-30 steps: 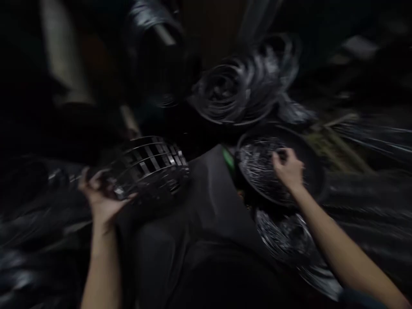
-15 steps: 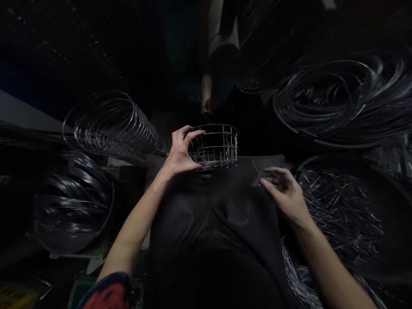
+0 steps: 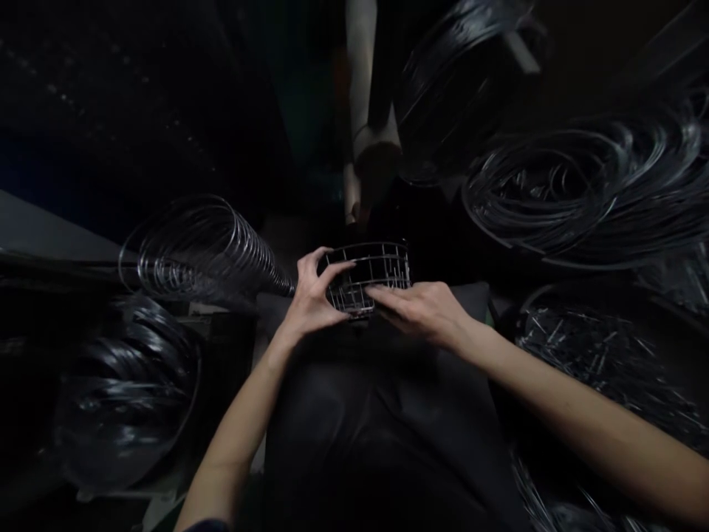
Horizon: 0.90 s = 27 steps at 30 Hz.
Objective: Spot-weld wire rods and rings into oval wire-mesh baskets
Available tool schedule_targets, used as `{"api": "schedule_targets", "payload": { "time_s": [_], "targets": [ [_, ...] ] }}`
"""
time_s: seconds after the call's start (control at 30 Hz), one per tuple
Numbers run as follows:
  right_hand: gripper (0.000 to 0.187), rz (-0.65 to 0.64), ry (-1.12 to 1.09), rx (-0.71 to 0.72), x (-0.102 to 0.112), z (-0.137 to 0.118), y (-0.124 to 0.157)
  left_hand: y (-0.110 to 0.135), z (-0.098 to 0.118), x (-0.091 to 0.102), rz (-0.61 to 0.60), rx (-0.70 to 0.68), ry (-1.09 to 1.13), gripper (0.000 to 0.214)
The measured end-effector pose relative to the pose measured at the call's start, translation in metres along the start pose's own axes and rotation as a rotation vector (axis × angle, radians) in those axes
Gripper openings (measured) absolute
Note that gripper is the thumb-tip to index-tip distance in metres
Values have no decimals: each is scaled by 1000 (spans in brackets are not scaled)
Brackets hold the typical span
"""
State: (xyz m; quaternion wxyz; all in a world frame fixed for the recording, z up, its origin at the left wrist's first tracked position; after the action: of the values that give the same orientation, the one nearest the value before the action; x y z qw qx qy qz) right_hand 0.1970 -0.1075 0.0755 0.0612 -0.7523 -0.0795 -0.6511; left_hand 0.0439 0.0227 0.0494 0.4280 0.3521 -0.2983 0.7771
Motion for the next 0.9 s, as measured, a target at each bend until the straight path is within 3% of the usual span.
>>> {"api": "schedule_targets", "payload": {
  "time_s": [0.13,0.33,0.9],
  "targets": [
    [30,124,50,113,11,3,-11,-2,-5,6,49,12,16,77],
    [31,222,83,160,23,12,-20,-16,-8,14,101,-55,-1,77],
    [30,205,65,113,31,22,-36,-36,-22,22,49,-21,64,81]
  ]
}}
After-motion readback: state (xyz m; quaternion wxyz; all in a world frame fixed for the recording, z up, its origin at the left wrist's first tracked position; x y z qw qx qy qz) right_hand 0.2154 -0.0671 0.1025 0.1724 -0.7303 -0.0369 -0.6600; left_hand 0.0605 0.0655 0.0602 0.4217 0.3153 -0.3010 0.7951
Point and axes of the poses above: each hand's wrist, its own y-axis away from the middle knuckle, its own x-axis out of the back of the hand, z = x × y, the point moved 3 cm from there along -y, towards the middle knuckle, and after that the axes turned 11 degrees about -z, right-handed, at the moved point
